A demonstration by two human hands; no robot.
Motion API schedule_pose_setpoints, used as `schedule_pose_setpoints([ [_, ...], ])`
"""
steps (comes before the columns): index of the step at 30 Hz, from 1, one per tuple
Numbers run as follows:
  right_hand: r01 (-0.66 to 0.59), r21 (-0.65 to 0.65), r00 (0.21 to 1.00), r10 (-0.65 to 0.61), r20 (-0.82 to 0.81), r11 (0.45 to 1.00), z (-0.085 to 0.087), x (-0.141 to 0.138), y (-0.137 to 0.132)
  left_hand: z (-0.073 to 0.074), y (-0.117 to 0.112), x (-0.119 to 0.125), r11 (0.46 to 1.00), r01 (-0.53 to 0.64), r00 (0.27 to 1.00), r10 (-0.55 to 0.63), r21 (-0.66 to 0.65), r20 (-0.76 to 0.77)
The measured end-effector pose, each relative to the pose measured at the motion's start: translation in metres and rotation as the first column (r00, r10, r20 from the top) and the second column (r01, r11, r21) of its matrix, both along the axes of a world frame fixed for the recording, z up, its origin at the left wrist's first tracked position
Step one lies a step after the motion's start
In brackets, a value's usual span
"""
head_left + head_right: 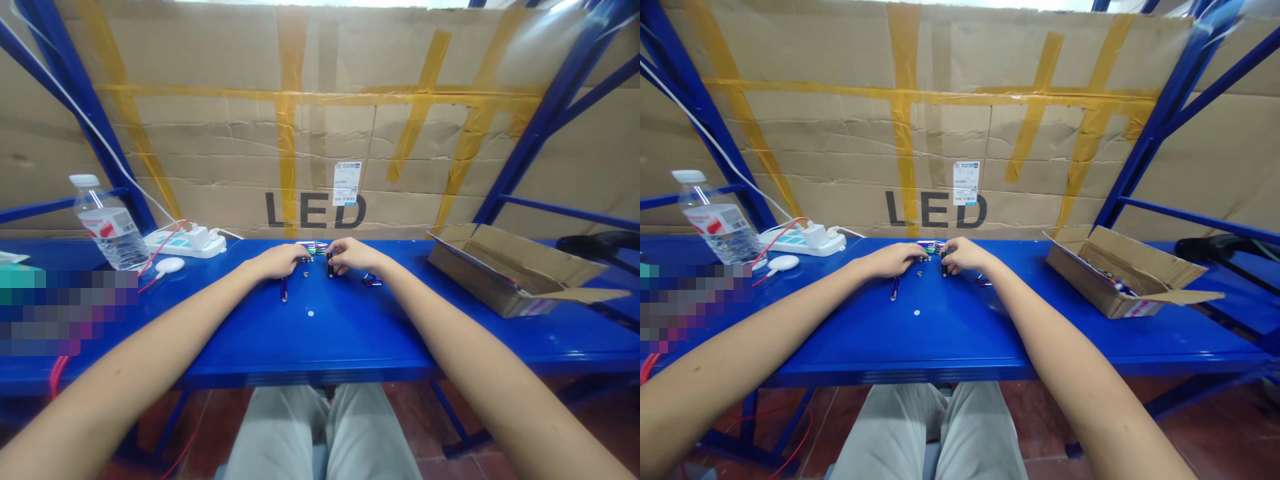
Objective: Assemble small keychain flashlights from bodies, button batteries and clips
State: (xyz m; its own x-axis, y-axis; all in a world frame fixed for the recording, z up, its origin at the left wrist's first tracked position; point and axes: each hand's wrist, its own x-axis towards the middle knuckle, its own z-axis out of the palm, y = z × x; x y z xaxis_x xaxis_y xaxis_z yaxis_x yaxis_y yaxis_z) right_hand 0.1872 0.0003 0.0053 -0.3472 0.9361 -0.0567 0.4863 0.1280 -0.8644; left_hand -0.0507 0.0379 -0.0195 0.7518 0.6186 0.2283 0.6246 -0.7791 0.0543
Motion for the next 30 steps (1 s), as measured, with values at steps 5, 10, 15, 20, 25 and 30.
schedule_pose_setpoints([
  [5,-0.02,-0.002,0.999,0.02,0.05,1.0,0.001,-0.001,-0.002,0.001,-0.003,0.006,0.998,-0.059,0.994,0.061,0.022,-0.088],
  [10,-0.028,0.004,0.998,0.027,0.062,1.0,0.001,-0.001,-0.002,-0.001,0.0,0.01,0.997,-0.05,0.996,0.054,0.056,-0.076],
  [15,-0.037,0.005,0.996,0.036,0.084,0.999,0.002,-0.001,-0.002,-0.001,0.004,0.011,0.999,0.02,0.998,-0.017,0.045,-0.065],
  [20,-0.047,0.013,0.994,0.046,0.103,0.999,0.004,-0.001,-0.004,0.002,0.001,0.013,0.998,0.063,0.997,-0.064,-0.02,-0.044],
  [25,-0.055,0.014,0.991,0.053,0.122,0.998,0.006,-0.002,-0.005,0.005,-0.003,0.012,0.995,0.063,0.998,-0.063,-0.076,-0.004],
  [30,-0.067,0.025,0.99,0.064,0.128,0.997,0.007,-0.001,-0.006,0.006,-0.007,0.014,0.996,0.018,1.0,-0.018,-0.09,0.005],
])
